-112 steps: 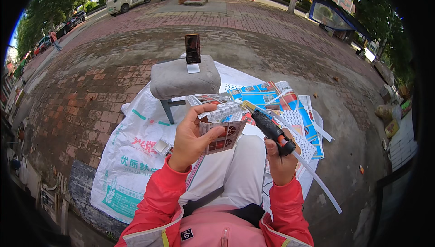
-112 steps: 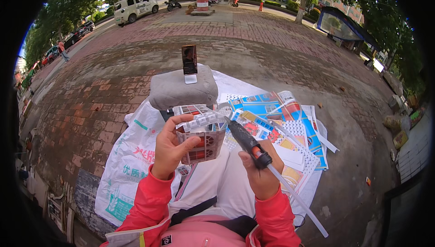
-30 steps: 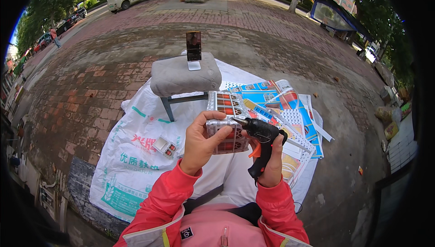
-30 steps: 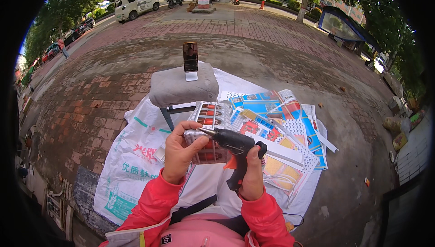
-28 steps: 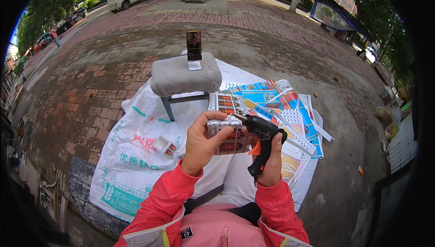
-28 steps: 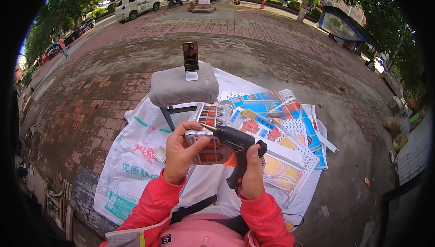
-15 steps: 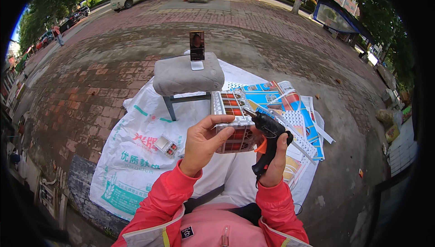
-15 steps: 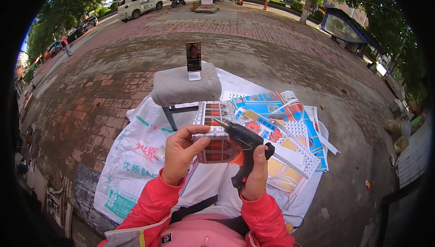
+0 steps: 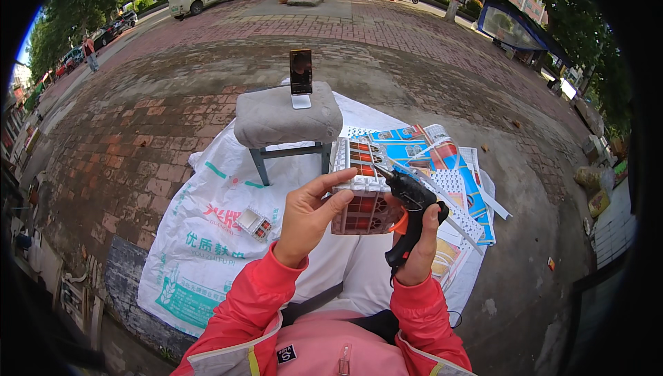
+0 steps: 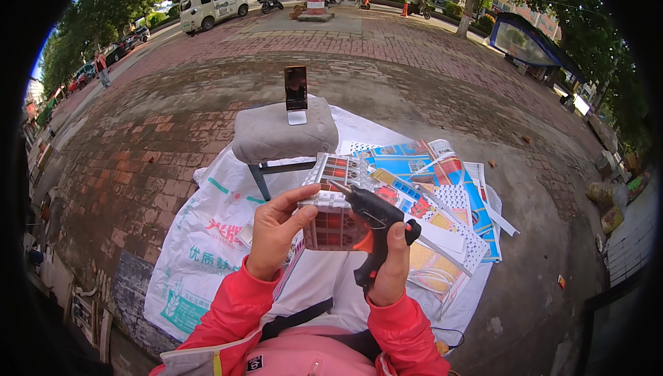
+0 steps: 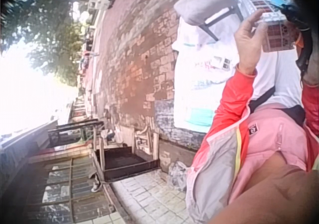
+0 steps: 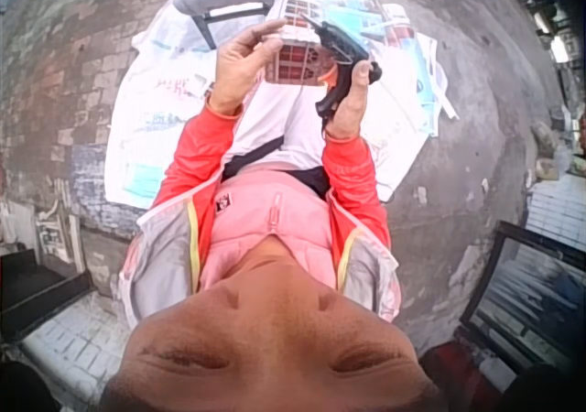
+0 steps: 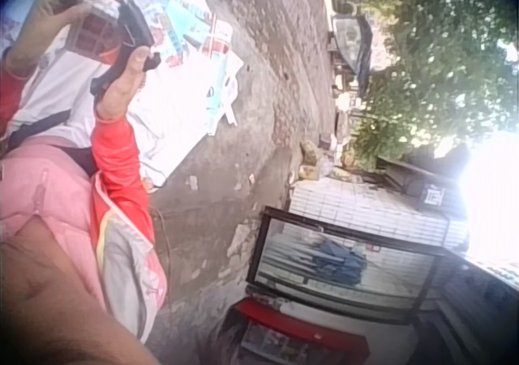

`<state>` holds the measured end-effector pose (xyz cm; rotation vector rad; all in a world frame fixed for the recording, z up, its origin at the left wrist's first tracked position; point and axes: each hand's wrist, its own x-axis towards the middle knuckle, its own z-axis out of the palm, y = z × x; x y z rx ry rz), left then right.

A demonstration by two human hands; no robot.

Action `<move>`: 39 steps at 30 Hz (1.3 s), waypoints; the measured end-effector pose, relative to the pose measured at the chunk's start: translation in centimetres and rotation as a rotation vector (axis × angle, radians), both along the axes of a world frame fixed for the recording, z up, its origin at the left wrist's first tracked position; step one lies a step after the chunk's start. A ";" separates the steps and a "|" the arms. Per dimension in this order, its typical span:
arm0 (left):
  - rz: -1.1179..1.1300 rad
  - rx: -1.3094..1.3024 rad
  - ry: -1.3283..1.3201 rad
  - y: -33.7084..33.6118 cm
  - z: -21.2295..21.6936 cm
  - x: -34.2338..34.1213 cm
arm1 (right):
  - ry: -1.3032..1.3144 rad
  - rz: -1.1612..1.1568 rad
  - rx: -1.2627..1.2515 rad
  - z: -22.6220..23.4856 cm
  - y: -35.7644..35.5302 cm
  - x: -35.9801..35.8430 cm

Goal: The person assembles a small paper model of a building using a hot glue gun. They apply glue to edges and attach printed paper panels to form walls and a roof, working on a white sheet laid on the ground.

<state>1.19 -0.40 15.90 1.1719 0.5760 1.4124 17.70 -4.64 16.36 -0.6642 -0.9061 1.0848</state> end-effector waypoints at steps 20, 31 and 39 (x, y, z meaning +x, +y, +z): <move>0.051 0.071 -0.041 0.2 0.2 1.6 | 0.036 0.094 -0.055 -0.2 -0.3 -0.4; 0.042 0.056 -0.044 0.0 -0.1 1.3 | -0.003 0.064 -0.096 -0.3 -0.3 0.0; 0.066 0.004 -0.103 -0.1 0.1 0.7 | 0.018 -0.014 -0.063 -0.5 -0.3 0.3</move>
